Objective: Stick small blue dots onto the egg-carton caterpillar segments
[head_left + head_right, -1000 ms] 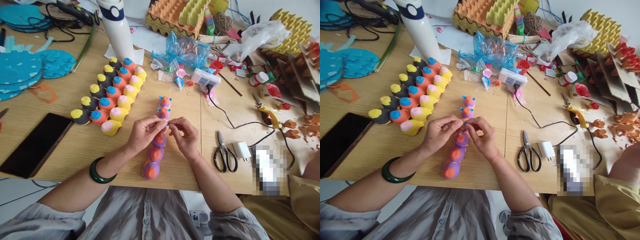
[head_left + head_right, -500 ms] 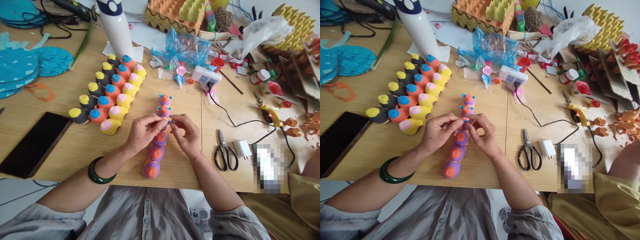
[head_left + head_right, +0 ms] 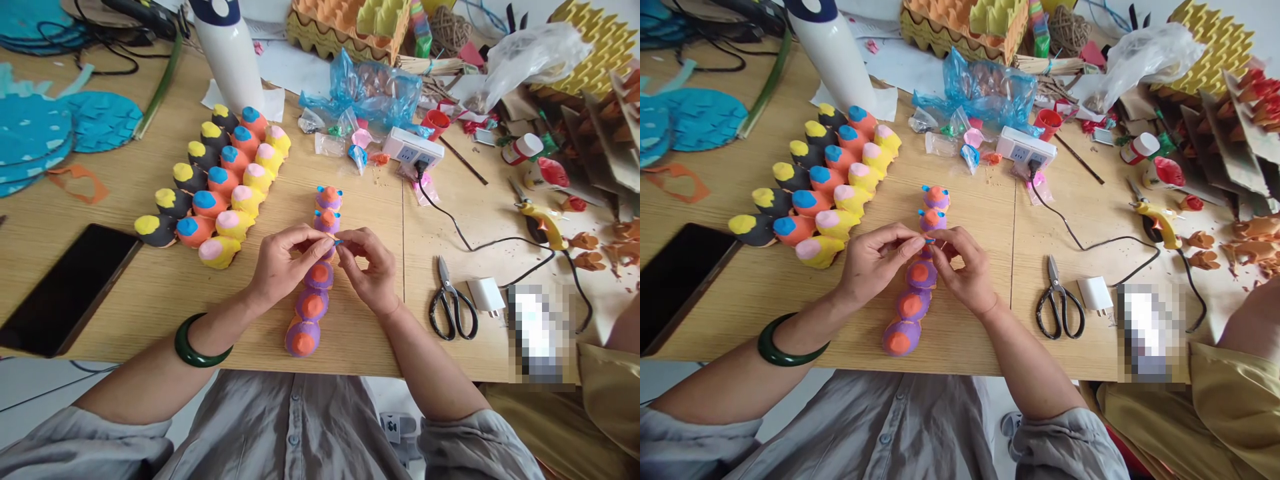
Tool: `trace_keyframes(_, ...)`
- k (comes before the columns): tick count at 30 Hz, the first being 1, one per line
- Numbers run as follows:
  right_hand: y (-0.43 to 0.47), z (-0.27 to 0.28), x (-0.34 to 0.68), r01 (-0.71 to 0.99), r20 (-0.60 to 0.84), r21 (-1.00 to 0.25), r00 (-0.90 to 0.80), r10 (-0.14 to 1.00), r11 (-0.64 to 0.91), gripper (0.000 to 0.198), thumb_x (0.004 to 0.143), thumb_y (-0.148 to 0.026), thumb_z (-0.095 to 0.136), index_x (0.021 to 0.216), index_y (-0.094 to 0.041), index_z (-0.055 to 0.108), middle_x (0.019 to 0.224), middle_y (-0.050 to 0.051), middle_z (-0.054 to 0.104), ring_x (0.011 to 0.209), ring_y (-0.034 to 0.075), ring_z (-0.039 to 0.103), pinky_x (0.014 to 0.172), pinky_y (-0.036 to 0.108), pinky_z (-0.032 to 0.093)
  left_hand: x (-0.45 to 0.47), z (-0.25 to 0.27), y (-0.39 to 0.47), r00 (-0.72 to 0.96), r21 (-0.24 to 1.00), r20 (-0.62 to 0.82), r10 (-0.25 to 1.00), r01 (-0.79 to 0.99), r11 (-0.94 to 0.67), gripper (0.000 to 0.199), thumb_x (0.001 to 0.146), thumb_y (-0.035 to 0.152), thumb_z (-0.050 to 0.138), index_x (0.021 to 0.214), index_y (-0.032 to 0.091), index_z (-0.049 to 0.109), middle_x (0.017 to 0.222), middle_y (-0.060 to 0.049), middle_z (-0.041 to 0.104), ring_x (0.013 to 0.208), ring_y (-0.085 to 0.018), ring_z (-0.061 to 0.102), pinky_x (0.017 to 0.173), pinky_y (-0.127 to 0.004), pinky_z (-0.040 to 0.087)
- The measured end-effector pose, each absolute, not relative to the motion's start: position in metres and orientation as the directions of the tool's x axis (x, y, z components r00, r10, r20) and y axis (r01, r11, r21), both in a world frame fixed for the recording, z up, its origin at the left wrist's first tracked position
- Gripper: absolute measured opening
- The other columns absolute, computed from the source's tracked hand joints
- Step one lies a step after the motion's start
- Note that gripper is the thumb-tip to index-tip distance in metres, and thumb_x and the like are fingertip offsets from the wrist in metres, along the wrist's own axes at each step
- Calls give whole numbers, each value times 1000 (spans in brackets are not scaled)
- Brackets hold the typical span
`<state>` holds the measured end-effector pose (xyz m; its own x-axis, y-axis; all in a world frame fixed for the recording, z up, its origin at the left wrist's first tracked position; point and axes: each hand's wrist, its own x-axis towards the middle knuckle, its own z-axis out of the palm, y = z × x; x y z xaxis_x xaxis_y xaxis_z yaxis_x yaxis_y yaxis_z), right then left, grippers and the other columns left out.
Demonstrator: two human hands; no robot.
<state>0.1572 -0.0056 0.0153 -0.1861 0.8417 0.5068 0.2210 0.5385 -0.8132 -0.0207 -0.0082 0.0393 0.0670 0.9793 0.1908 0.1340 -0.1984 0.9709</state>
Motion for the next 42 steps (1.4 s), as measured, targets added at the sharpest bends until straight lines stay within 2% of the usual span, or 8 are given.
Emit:
trace_keyframes(2,-5,15,157,237,524,-796,-189,830,557,18,103,-22,66,119,-24,71,90,0,69,71,10,64,64,25,60,-21,39,-8,63,969,185,981,152,-193,33,94,51,75,83,21,79,78,-3,77,71,-16,68,68,-27,56)
trace_keyframes(8,-5,18,157,262,541,-778,-184,821,571,8,103,-21,66,106,-23,73,90,0,71,71,10,66,62,25,59,-21,40,-9,58,975,168,984,134,-175,36,97,49,72,75,21,74,73,-2,74,67,-15,68,67,-27,54)
trace_keyframes(14,-5,17,158,283,537,-771,-194,821,571,8,103,-22,65,106,-23,73,89,1,71,72,11,67,63,26,59,-21,38,-9,74,975,170,983,134,-179,28,94,46,75,85,21,79,80,-3,77,73,-17,70,70,-28,55)
trace_keyframes(20,-4,15,158,284,535,-770,-202,821,572,18,102,-22,65,119,-25,71,90,0,70,70,10,64,64,26,59,-21,38,-7,59,968,181,982,167,-189,26,93,44,76,82,20,80,78,-2,76,72,-16,68,70,-27,53)
trace_keyframes(24,-3,17,159,291,556,-754,-196,808,589,11,103,-21,64,108,-24,73,91,1,72,73,11,66,64,27,59,-21,39,-8,80,974,167,983,142,-177,32,96,47,73,79,20,77,76,-2,76,69,-15,68,68,-27,53)
trace_keyframes(27,-3,18,159,276,558,-760,-187,808,589,11,103,-20,65,108,-24,74,92,1,72,74,11,66,64,26,59,-21,40,-9,73,981,152,986,107,-159,35,98,48,70,78,20,75,78,-2,76,68,-15,68,67,-27,54)
trace_keyframes(35,-3,16,159,300,546,-756,-203,813,582,17,103,-21,63,117,-25,73,89,1,69,72,11,64,64,25,58,-21,38,-8,96,977,156,983,130,-167,24,92,42,76,85,19,80,79,-3,78,73,-16,70,70,-28,55)
trace_keyframes(42,-4,17,157,302,601,-702,-235,764,645,15,103,-17,62,110,-24,74,91,1,71,70,10,63,63,25,56,-22,36,-8,97,956,216,971,182,-231,22,93,38,73,83,19,78,75,-2,75,68,-14,65,67,-26,52)
